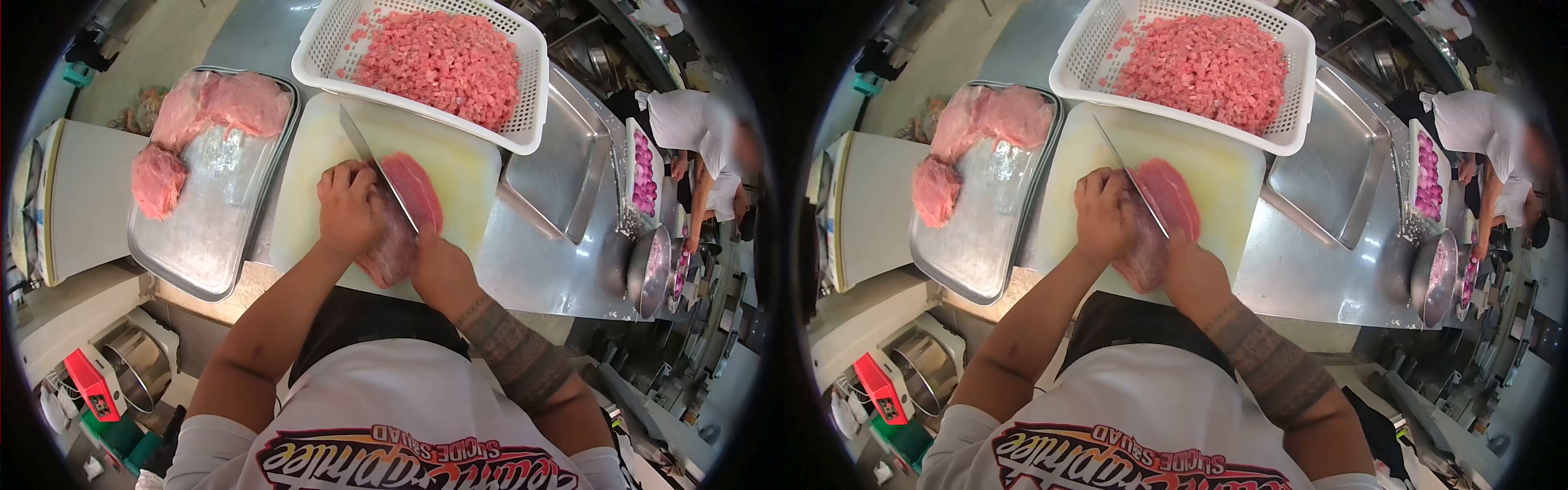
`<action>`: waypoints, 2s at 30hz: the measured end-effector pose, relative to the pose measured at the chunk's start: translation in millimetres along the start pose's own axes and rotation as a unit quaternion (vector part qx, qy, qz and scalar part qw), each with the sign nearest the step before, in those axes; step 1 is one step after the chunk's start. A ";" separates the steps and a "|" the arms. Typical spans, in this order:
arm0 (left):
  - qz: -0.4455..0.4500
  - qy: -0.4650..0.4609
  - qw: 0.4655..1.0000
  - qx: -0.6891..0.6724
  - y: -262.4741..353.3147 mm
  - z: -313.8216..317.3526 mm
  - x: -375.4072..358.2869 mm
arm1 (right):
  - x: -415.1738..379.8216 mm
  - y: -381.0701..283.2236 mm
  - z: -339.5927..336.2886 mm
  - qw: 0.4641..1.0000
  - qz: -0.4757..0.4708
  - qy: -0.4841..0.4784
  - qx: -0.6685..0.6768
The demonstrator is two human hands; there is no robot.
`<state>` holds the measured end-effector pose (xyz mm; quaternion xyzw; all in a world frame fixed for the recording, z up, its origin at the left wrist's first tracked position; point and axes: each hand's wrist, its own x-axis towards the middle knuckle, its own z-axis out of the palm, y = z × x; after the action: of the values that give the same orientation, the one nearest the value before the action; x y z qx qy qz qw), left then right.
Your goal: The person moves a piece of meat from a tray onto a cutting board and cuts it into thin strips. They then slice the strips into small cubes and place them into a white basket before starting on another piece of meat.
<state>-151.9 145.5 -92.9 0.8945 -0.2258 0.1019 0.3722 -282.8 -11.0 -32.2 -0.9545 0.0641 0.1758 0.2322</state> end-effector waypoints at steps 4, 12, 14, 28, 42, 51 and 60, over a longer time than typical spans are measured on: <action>0.007 -0.009 1.000 -0.007 -4.2 1.2 -2.6 | -26.9 -21.8 -42.0 0.999 0.038 -0.030 0.008; -0.023 -0.002 0.998 -0.061 -5.4 -3.2 1.9 | -86.4 15.6 -8.6 0.996 0.083 -0.026 0.017; -0.111 -0.043 0.983 -0.142 -18.0 -8.1 16.9 | -74.5 8.4 -14.3 0.998 0.067 -0.005 0.020; -0.202 -0.056 0.913 -0.350 40.8 -13.7 109.3 | -94.8 -24.0 -55.1 0.997 0.075 -0.009 0.006; -0.229 -0.029 0.913 -0.337 -19.8 18.1 118.5 | -35.5 -14.4 -7.5 0.996 0.080 -0.033 -0.003; -0.208 -0.009 0.917 -0.340 -13.6 18.8 123.6 | -53.6 -30.2 -47.6 0.998 0.065 -0.019 0.001; -0.127 -0.050 0.972 -0.194 8.2 16.2 94.1 | -71.8 2.8 5.6 0.997 0.074 0.017 -0.023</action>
<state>-73.0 98.0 -66.2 0.8307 -0.1444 -0.0370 0.5363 -351.8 -7.9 -11.8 -0.9549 0.1348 0.1782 0.1953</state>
